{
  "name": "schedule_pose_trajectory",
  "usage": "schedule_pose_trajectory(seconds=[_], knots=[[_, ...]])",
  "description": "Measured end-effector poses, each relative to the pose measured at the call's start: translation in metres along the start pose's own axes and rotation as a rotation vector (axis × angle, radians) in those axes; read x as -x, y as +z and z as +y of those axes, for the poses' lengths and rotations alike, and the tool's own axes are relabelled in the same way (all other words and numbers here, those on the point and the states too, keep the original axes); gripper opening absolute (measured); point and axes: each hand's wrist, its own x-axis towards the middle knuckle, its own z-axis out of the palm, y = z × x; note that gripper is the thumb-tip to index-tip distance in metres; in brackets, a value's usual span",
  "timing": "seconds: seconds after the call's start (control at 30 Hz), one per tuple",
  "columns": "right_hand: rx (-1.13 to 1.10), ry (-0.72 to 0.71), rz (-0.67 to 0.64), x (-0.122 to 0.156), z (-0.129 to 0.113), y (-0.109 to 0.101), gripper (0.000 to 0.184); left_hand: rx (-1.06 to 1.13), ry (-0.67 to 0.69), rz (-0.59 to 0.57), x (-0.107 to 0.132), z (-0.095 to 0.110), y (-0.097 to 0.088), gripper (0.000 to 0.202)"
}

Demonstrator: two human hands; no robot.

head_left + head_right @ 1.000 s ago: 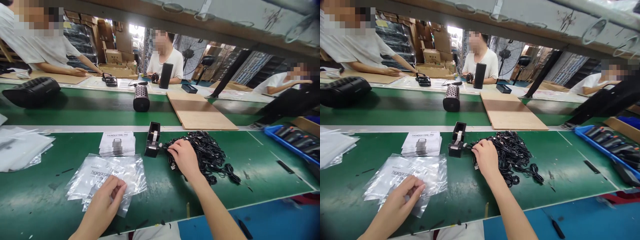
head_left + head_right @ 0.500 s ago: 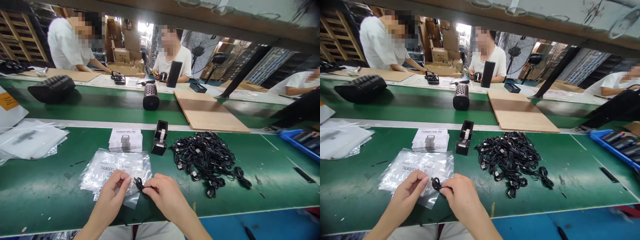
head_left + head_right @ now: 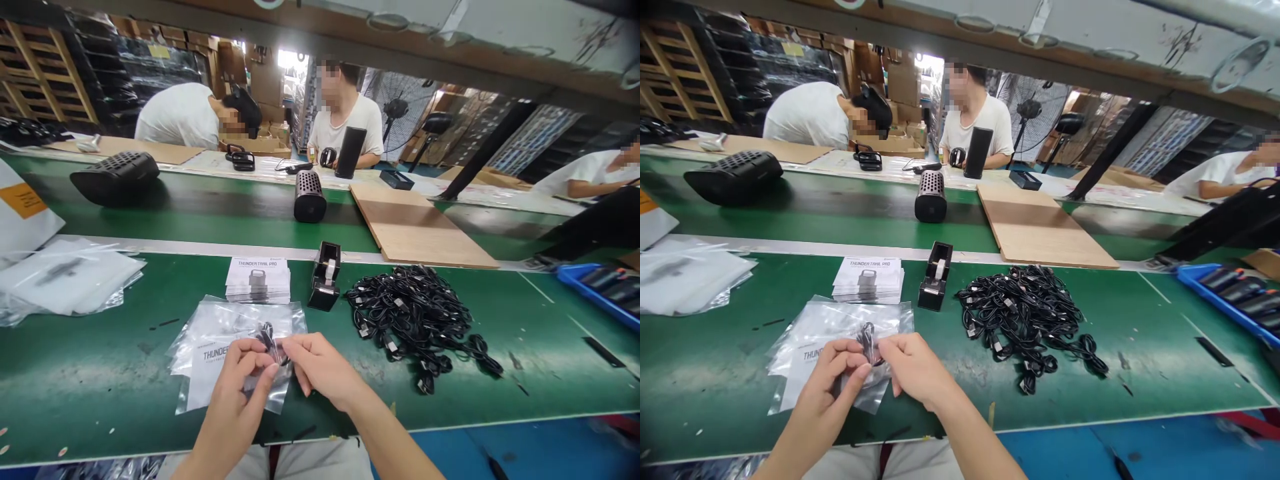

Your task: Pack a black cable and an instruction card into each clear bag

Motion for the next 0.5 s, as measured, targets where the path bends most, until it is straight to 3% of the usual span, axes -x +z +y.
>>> schedule_pose_trajectory(seconds=[0.17,0.27,0.37,0.5], knots=[[0.072,-0.074,-0.126,0.003,-0.013,-0.002,0.019,0.005,0.073,0.068,-0.005,0.009,-0.007,0.016],[0.185,-0.068,0.014,-0.001,-0.02,0.003,0.01,0.01,0.069,0.075,-0.003,0.014,-0.008,0.016],[0.36,-0.213,0.13,-0.002,-0.026,0.007,0.019,0.008,0.071,0.09,-0.001,0.014,-0.009,0.016],[0.268,-0.28,-0.085,0.002,-0.033,0.005,0.034,0.081,0.041,0.189,-0.01,0.016,-0.02,0.017]])
